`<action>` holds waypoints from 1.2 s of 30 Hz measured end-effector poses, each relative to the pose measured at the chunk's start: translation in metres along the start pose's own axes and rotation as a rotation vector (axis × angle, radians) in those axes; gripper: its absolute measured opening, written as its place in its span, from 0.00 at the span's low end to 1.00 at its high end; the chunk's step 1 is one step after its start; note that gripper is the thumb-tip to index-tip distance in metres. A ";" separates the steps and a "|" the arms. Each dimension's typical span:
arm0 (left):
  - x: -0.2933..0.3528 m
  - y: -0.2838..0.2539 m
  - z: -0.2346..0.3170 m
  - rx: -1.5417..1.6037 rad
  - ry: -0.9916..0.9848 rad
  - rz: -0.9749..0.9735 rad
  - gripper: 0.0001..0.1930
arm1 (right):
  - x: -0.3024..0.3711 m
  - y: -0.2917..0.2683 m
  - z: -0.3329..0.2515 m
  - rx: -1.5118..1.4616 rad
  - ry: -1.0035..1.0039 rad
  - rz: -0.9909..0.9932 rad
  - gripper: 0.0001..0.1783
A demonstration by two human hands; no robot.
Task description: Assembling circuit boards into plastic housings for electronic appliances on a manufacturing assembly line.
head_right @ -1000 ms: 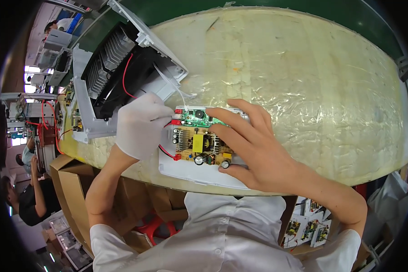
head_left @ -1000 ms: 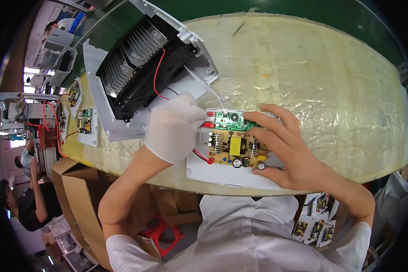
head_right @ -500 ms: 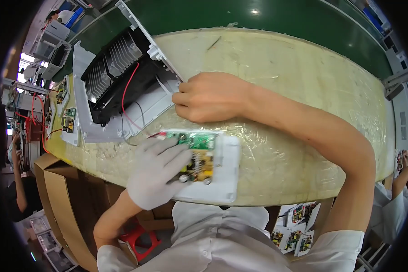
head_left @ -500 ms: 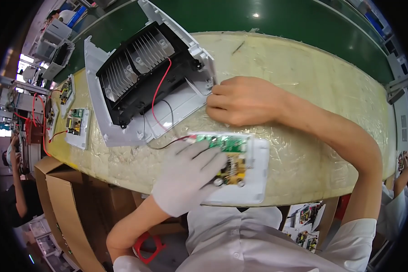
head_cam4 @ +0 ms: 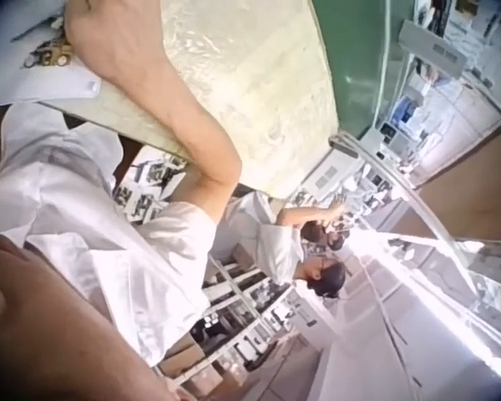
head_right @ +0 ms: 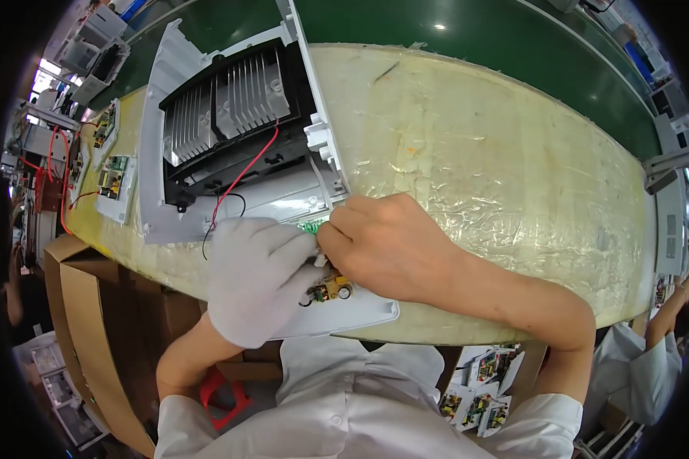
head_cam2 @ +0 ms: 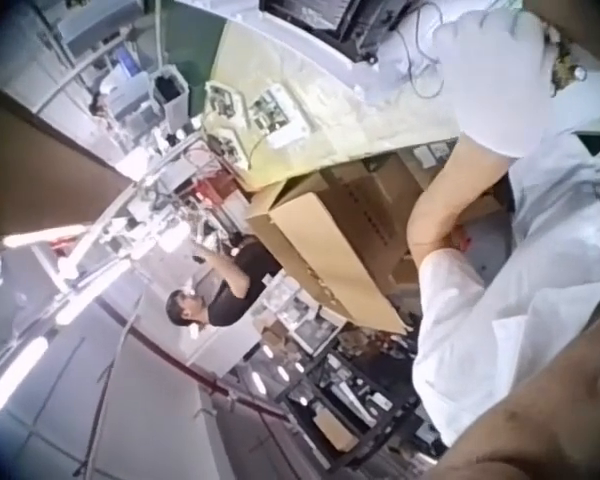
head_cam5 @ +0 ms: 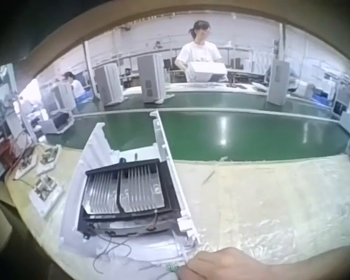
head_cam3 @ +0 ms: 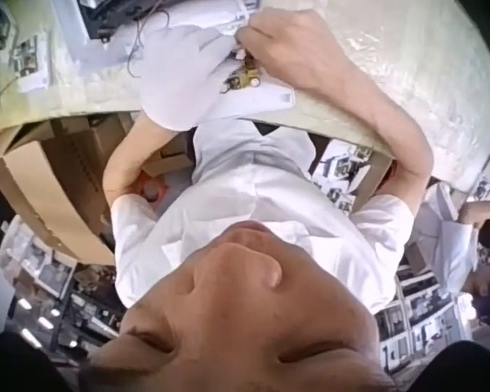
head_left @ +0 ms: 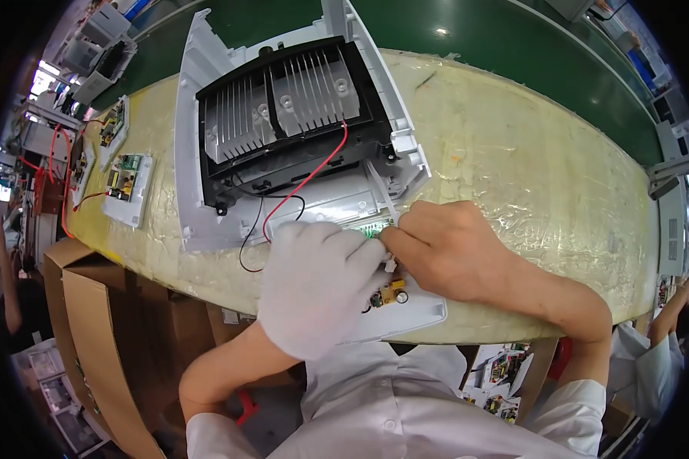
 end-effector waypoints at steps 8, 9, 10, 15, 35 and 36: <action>-0.003 0.005 -0.018 0.209 -0.112 0.067 0.05 | 0.007 -0.019 0.007 -0.393 0.038 0.180 0.18; -0.003 0.004 -0.017 0.207 -0.111 0.067 0.05 | 0.008 -0.024 0.008 -0.423 0.028 0.220 0.19; -0.003 0.004 -0.021 0.226 -0.155 0.053 0.05 | 0.009 -0.025 0.010 -0.424 0.027 0.222 0.19; 0.003 0.008 -0.034 0.205 -0.315 0.030 0.05 | 0.011 -0.029 0.012 -0.463 -0.008 0.211 0.13; -0.013 0.012 -0.028 0.264 -0.261 -0.031 0.08 | 0.013 -0.019 0.006 0.000 -0.074 0.212 0.15; -0.011 0.010 -0.028 0.240 -0.233 -0.018 0.09 | 0.013 -0.018 0.003 0.080 -0.101 0.185 0.16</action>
Point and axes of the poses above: each hand's wrist, its own x-axis away from the middle knuckle, its own y-axis out of the palm, z = x × y, the point moved 9 cm from there along -x, towards the middle knuckle, and after that the axes turned 13 degrees about -x, right-handed, at the moved point
